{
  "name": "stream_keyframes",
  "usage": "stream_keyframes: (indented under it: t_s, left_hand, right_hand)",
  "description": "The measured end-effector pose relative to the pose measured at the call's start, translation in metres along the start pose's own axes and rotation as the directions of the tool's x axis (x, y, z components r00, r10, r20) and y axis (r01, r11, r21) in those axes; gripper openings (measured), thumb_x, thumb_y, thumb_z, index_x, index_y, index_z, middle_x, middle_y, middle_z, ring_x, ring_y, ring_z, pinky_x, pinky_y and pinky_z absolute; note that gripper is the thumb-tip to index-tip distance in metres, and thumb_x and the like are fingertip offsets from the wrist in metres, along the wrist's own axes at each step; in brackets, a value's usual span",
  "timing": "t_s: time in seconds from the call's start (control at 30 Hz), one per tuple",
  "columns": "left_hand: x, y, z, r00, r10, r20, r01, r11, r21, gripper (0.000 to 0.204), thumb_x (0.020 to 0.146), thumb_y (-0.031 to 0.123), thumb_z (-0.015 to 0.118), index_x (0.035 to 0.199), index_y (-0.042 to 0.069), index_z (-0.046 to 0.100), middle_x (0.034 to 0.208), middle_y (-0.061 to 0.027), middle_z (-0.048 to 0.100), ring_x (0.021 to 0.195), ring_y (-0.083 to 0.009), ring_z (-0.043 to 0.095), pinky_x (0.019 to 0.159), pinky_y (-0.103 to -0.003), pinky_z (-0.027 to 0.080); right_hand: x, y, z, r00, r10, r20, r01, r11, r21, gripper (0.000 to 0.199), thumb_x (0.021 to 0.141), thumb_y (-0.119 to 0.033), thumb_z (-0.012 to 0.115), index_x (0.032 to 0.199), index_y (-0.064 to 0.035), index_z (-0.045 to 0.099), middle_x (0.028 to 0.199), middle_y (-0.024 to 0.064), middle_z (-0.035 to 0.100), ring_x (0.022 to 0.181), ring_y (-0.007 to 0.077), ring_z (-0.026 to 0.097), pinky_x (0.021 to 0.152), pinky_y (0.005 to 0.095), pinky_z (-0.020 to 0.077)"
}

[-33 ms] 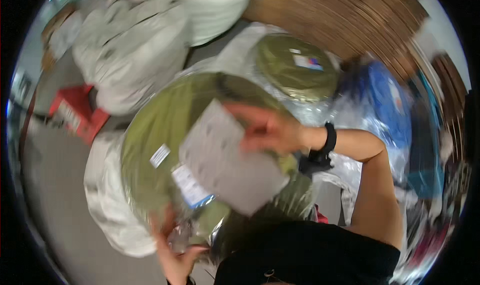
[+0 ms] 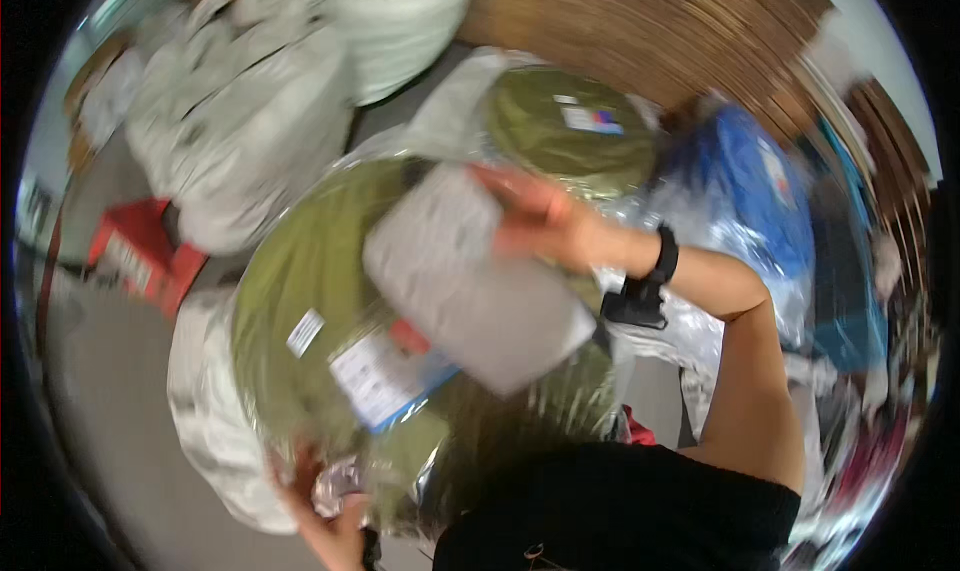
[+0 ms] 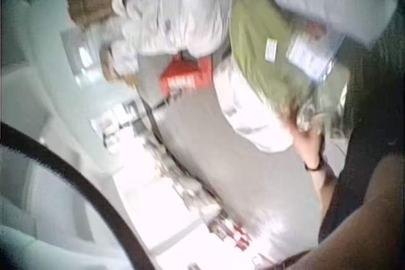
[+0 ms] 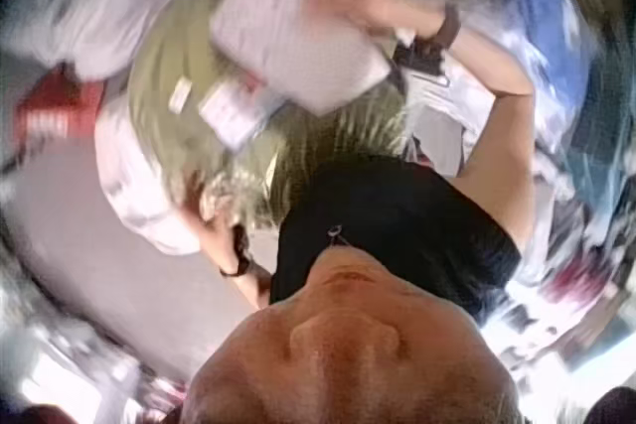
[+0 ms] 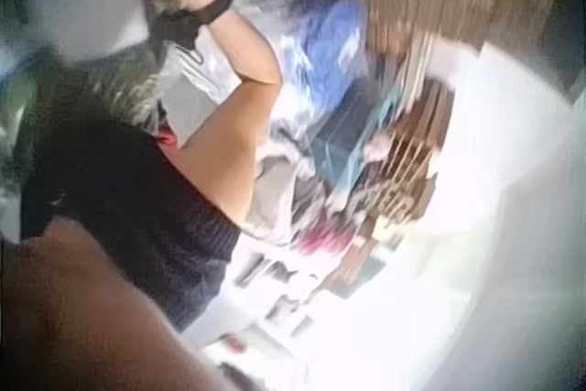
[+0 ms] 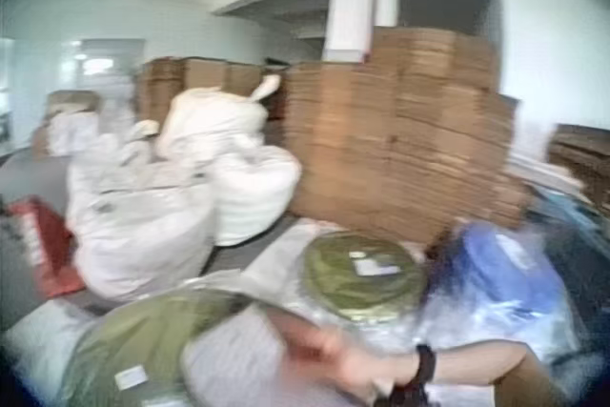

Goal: Organize and package circular pop-up tents with labels and manuals in a warehouse.

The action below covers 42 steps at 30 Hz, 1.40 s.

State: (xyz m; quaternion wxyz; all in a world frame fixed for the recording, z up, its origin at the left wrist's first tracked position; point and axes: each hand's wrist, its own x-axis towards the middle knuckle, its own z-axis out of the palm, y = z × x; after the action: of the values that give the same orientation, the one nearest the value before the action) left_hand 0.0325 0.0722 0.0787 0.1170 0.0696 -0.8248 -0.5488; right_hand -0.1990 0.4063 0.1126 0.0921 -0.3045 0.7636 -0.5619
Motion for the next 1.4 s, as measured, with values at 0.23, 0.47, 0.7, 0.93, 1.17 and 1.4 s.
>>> stream_keyframes:
  t_s: [0.23, 0.47, 0.7, 0.93, 1.17, 1.4]
  left_hand:
    - [-0.006, -0.073, -0.033, 0.839, -0.467, -0.279, 0.526, 0.827, 0.200, 0.076, 0.077, 0.034, 0.063, 0.132, 0.001, 0.023, 0.125, -0.0184, 0.042, 0.112, -0.0256, 0.044, 0.093, -0.039, 0.036]
    - [-0.016, -0.104, -0.027, 0.750, -0.658, -0.065, 0.653, 0.753, -0.080, 0.081, 0.076, 0.041, 0.062, 0.134, 0.004, 0.020, 0.130, -0.0167, 0.037, 0.118, -0.0266, 0.037, 0.098, -0.037, 0.029]
    - [-0.021, -0.116, -0.009, 0.688, -0.724, 0.046, 0.711, 0.660, -0.242, 0.082, 0.076, 0.044, 0.060, 0.135, 0.005, 0.018, 0.134, -0.0152, 0.031, 0.123, -0.0279, 0.030, 0.101, -0.035, 0.023]
    - [-0.020, -0.080, 0.026, 0.675, -0.734, -0.073, 0.675, 0.654, -0.342, 0.081, 0.077, 0.045, 0.059, 0.135, 0.005, 0.018, 0.135, -0.0143, 0.029, 0.124, -0.0283, 0.027, 0.102, -0.033, 0.021]
    - [0.030, -0.060, 0.036, 0.829, -0.545, -0.125, 0.519, 0.833, -0.190, 0.069, 0.078, 0.035, 0.060, 0.128, 0.001, 0.026, 0.121, -0.0148, 0.041, 0.107, -0.0249, 0.041, 0.091, -0.032, 0.033]
    - [0.145, 0.016, 0.050, 0.935, -0.350, 0.052, 0.336, 0.925, 0.175, 0.050, 0.084, 0.030, 0.053, 0.119, -0.003, 0.039, 0.107, -0.0133, 0.050, 0.092, -0.0185, 0.051, 0.080, -0.031, 0.042]
  right_hand:
    - [-0.189, 0.036, -0.282, 0.336, -0.242, -0.910, 0.274, 0.950, -0.151, 0.048, 0.087, -0.007, 0.048, 0.132, -0.0091, 0.030, 0.119, 0.0088, 0.048, 0.100, 0.0158, 0.052, 0.082, 0.0287, 0.0462]
    - [-0.425, 0.166, -0.350, -0.205, -0.039, -0.978, -0.334, 0.942, 0.032, 0.058, 0.075, -0.008, 0.057, 0.128, -0.0025, 0.035, 0.069, 0.0030, 0.054, 0.055, 0.0097, 0.049, 0.047, 0.0242, 0.0402]
    - [-0.501, 0.199, -0.374, -0.400, -0.175, -0.900, -0.814, 0.518, 0.261, 0.045, 0.068, -0.010, 0.061, 0.108, 0.0035, 0.044, 0.080, 0.0147, 0.057, 0.072, 0.0271, 0.055, 0.067, 0.0360, 0.0440]
    - [-0.319, 0.144, -0.285, 0.389, 0.087, -0.917, -0.498, 0.858, -0.130, 0.034, 0.081, -0.007, 0.054, 0.113, 0.0015, 0.047, 0.099, 0.0130, 0.059, 0.087, 0.0188, 0.056, 0.076, 0.0288, 0.0460]
    - [-0.202, 0.127, -0.024, 0.439, 0.864, -0.249, -0.626, 0.492, 0.605, 0.078, 0.077, -0.049, 0.058, 0.123, 0.0103, 0.034, 0.122, 0.0228, 0.043, 0.108, 0.0260, 0.048, 0.087, 0.0330, 0.0415]
    - [-0.218, 0.163, -0.028, 0.505, 0.765, -0.400, 0.096, 0.411, 0.907, 0.027, 0.078, -0.017, 0.060, 0.099, 0.0007, 0.058, 0.086, 0.0052, 0.063, 0.068, 0.0129, 0.059, 0.064, 0.0231, 0.0467]
